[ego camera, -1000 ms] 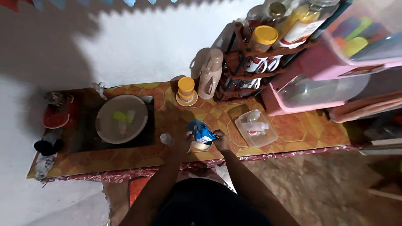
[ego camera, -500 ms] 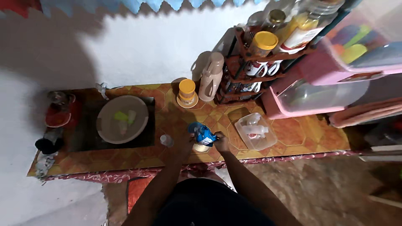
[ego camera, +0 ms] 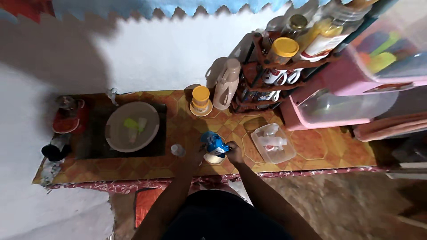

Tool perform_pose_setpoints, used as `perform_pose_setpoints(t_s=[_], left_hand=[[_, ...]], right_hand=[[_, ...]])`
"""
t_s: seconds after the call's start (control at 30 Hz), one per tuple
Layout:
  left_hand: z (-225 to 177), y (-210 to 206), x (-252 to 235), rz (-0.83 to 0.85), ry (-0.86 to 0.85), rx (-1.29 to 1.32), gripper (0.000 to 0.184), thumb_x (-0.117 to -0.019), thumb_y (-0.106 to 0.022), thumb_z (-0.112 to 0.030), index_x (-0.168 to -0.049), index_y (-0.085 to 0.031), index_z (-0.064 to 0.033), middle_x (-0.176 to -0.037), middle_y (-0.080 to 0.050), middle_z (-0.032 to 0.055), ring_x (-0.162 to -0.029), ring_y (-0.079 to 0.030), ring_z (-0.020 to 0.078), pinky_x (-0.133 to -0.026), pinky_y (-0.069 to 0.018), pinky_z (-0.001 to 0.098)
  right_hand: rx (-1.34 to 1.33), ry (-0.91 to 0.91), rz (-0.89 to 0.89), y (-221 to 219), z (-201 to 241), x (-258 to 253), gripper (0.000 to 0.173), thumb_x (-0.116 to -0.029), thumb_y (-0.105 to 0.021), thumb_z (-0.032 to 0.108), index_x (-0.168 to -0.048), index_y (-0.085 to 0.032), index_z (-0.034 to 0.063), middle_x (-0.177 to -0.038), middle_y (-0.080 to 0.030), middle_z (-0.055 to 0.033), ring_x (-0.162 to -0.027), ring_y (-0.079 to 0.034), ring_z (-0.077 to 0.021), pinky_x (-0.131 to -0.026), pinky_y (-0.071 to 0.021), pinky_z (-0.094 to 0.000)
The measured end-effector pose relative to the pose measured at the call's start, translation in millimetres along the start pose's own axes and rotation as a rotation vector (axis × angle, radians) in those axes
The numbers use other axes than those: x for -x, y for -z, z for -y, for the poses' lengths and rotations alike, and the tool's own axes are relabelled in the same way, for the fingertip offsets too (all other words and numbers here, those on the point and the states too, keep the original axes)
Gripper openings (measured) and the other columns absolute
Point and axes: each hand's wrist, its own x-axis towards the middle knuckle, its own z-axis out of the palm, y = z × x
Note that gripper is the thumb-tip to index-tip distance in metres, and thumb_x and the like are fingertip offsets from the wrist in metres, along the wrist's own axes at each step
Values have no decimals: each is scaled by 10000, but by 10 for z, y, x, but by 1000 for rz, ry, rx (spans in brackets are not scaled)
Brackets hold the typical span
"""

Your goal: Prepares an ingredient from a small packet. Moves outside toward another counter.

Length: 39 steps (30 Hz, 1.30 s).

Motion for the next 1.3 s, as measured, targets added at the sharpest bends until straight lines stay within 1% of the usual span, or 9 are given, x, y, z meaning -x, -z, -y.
perform_pose_setpoints(t_s=[0.13,0.23,0.33,0.83,0.97,1.03,1.13,1.23,1.3], left_hand=[[-36,3,-11,16,-6,-61,393,-1079,-504,-159,-1422,-538,29,-1353,-621,223,-1226,-629,268,-1067,-496,419],[15,-42,-39,8,-51,-26,378,-1068,-503,-124,-1402,-547,46,-1333,-627,229,-1211,-634,261,-1055,-507,411],[-23,-9,-33,28,12,-65,400,-1085,-475,-131,-1449,-506,33,-1388,-594,239,-1257,-608,285,-1086,-476,420],[80,17,-51,-1,-6,-68,389,-1079,-494,-142,-1415,-536,47,-1346,-615,241,-1220,-626,281,-1065,-495,422],[138,-59,-79,12,-32,-80,388,-1071,-518,-161,-1398,-552,44,-1339,-626,226,-1225,-627,272,-1073,-495,422],[112,-55,-66,29,-21,-71,390,-1083,-484,-153,-1417,-531,42,-1355,-612,235,-1235,-617,276,-1072,-488,418],[79,-33,-54,-10,-18,-14,386,-1088,-474,-156,-1412,-534,45,-1332,-622,231,-1204,-627,260,-1048,-500,410],[176,-70,-70,-33,-34,47,372,-1076,-494,-145,-1387,-548,52,-1294,-640,225,-1158,-648,249,-1017,-526,406],[164,-33,-78,-23,4,30,390,-1087,-477,-143,-1423,-519,49,-1333,-618,242,-1188,-637,274,-1033,-515,422]], right_hand=[[-50,77,-37,83,-127,-10,98,-813,-731,-50,-901,-718,-91,-1012,-679,-211,-971,-660,-219,-847,-573,-323],[-31,34,-40,-5,-67,38,103,-830,-712,-50,-917,-708,-105,-1034,-671,-230,-994,-655,-256,-878,-565,-361],[-45,47,-32,-2,-105,82,100,-830,-720,-49,-916,-711,-101,-1019,-670,-221,-975,-656,-233,-854,-572,-330],[-110,101,-45,16,-199,59,104,-819,-720,-62,-920,-733,-85,-990,-689,-194,-951,-667,-192,-841,-579,-301],[-6,23,-80,-47,-158,71,148,-824,-700,-75,-969,-722,-94,-1051,-687,-240,-997,-672,-277,-892,-566,-395],[-7,31,-61,-28,-192,72,152,-837,-709,-44,-983,-730,-79,-1050,-685,-226,-998,-666,-259,-891,-563,-374],[-90,-5,-64,14,-138,34,271,-837,-726,-49,-1108,-731,-62,-1111,-683,-220,-1025,-676,-236,-886,-585,-331],[-158,-133,-42,3,-111,48,550,-819,-731,-72,-1351,-592,-47,-1179,-661,-236,-1012,-684,-253,-868,-594,-372],[-176,-172,-18,41,-156,60,609,-821,-727,-79,-1401,-545,-54,-1205,-647,-245,-1021,-683,-260,-863,-594,-370]])
